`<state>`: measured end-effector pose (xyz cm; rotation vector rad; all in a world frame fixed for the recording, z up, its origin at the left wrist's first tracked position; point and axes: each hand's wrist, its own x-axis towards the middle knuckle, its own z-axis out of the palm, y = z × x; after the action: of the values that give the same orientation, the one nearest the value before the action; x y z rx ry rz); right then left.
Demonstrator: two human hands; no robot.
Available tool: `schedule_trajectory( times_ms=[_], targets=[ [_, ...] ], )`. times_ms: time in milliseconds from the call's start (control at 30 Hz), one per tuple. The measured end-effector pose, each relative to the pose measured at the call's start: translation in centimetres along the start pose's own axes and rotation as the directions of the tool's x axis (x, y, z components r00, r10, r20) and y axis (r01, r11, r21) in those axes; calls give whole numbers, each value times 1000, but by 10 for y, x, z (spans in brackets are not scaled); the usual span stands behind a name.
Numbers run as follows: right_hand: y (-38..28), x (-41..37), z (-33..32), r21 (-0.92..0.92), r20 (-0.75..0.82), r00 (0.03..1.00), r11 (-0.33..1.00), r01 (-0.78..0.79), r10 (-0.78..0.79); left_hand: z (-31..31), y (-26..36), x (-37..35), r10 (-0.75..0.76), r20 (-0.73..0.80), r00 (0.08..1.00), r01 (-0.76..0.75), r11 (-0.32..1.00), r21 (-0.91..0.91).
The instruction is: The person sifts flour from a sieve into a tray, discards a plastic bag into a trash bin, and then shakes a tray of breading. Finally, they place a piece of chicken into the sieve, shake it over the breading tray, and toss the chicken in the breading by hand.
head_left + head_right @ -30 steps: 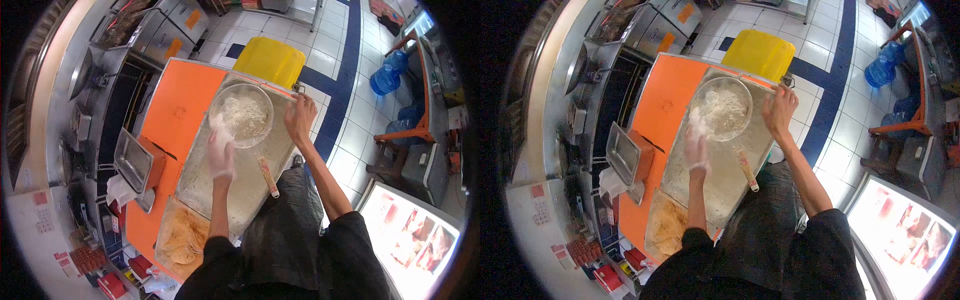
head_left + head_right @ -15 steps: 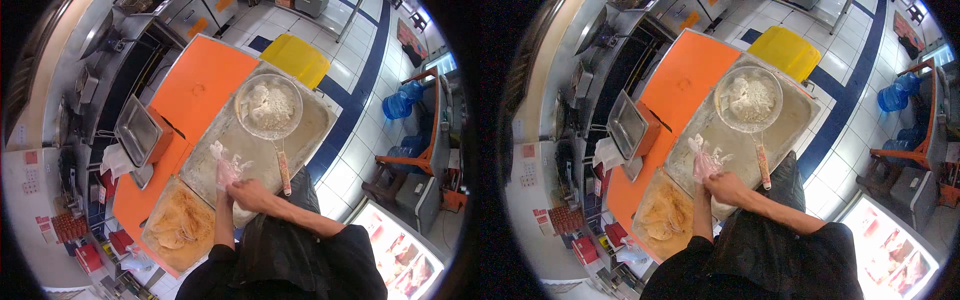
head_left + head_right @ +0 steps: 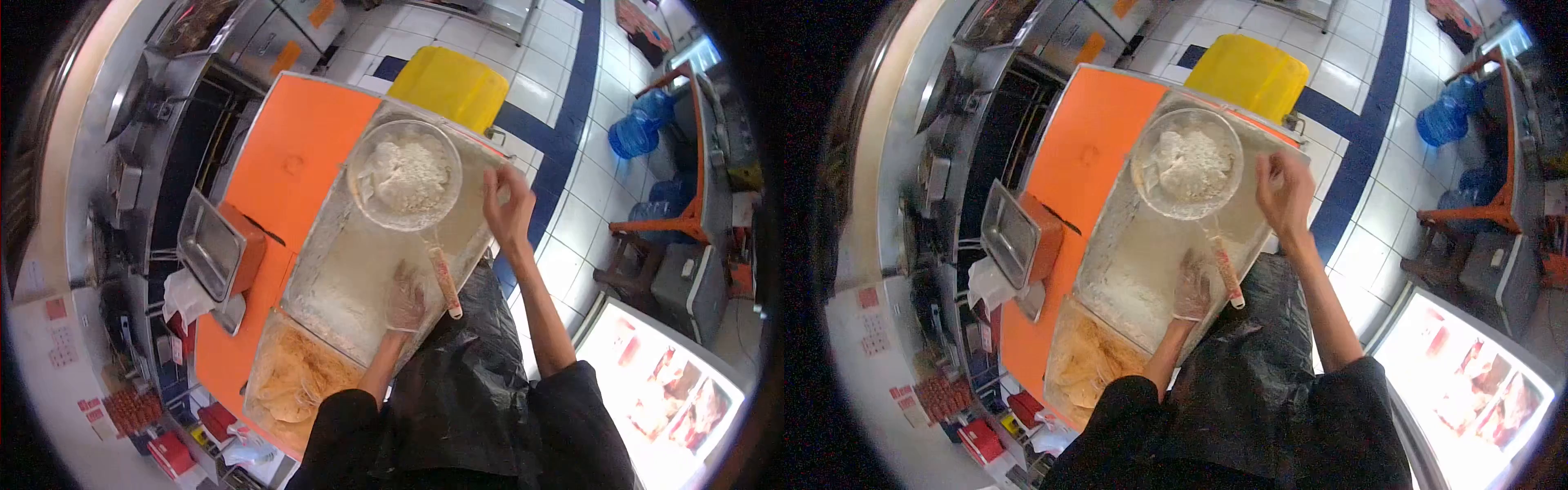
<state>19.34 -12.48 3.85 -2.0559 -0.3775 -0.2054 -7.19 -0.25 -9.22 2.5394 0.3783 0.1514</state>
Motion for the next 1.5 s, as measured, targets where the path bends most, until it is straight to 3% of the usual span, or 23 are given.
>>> schedule_trajectory(
  times_ms=[67,133,200,233,267,300,333,500,633,733,833,867,900,967,1033,1067,1133,1167,1233,1300,1400,1467,1500],
  targets=[
    [29,29,1,-245,-93,978,956,162,-189,2,-17,24,-5,-97,995,7,1000,18],
    [47,48,9,-305,-97,975,938,163,-200,28,-39,35,-9,-194,981,18,999,41],
    [63,52,23,-363,-103,970,916,169,-219,82,-70,38,-73,276,958,-23,944,330],
    [72,49,34,-404,-69,970,896,185,-231,92,-74,50,-60,286,956,-37,945,324],
    [83,43,42,-446,-29,972,873,197,-234,103,-79,60,135,67,989,-147,964,221],
    [83,44,40,-460,-33,976,870,177,-215,112,-82,74,296,-170,940,-275,952,138],
    [78,45,38,-456,-8,982,875,163,-187,64,-35,110,45,-161,986,-87,961,-263],
    [80,44,40,-439,15,976,875,204,-219,72,-26,184,233,284,930,-253,967,36],
    [81,46,39,-416,27,987,896,156,-160,72,-24,152,301,466,832,-359,932,40],
    [83,46,40,-400,36,984,900,175,-175,46,-35,76,290,575,765,-376,926,33],
    [81,46,40,-392,7,986,907,156,-166,14,-60,-24,306,451,839,-369,927,58],
    [81,46,39,-394,15,987,906,154,-162,-20,-39,-17,87,695,714,-247,960,133],
    [81,45,40,-396,26,987,905,155,-158,-57,-18,-7,-141,855,500,-142,960,241],
    [83,44,41,-395,11,983,902,172,-182,-82,-39,-13,-40,741,670,-159,968,195],
    [82,44,40,-395,-6,977,898,192,-211,-99,-70,-6,-48,461,886,-55,977,208],
    [81,44,39,-388,10,980,902,186,-198,-96,-80,-2,-60,453,889,-43,976,214],
    [80,43,37,-373,27,983,911,179,-182,-88,-98,4,-320,87,943,268,890,368],
    [79,43,37,-366,27,981,912,187,-191,-76,-110,-10,-322,77,943,274,888,369],
    [78,43,36,-383,26,986,910,159,-162,-47,-131,-50,-165,379,911,-146,730,667],
    [80,43,37,-386,6,984,907,166,-178,-39,-77,-55,-442,220,869,312,837,451],
    [83,41,38,-379,-20,980,909,175,-197,-66,7,-52,-464,354,812,306,855,418],
    [83,42,39,-368,-38,979,913,175,-203,-66,22,-61,-306,585,751,250,952,176],
    [83,41,39,-369,-38,979,913,173,-201,-64,23,-54,-302,586,751,247,953,174]
  ],
)
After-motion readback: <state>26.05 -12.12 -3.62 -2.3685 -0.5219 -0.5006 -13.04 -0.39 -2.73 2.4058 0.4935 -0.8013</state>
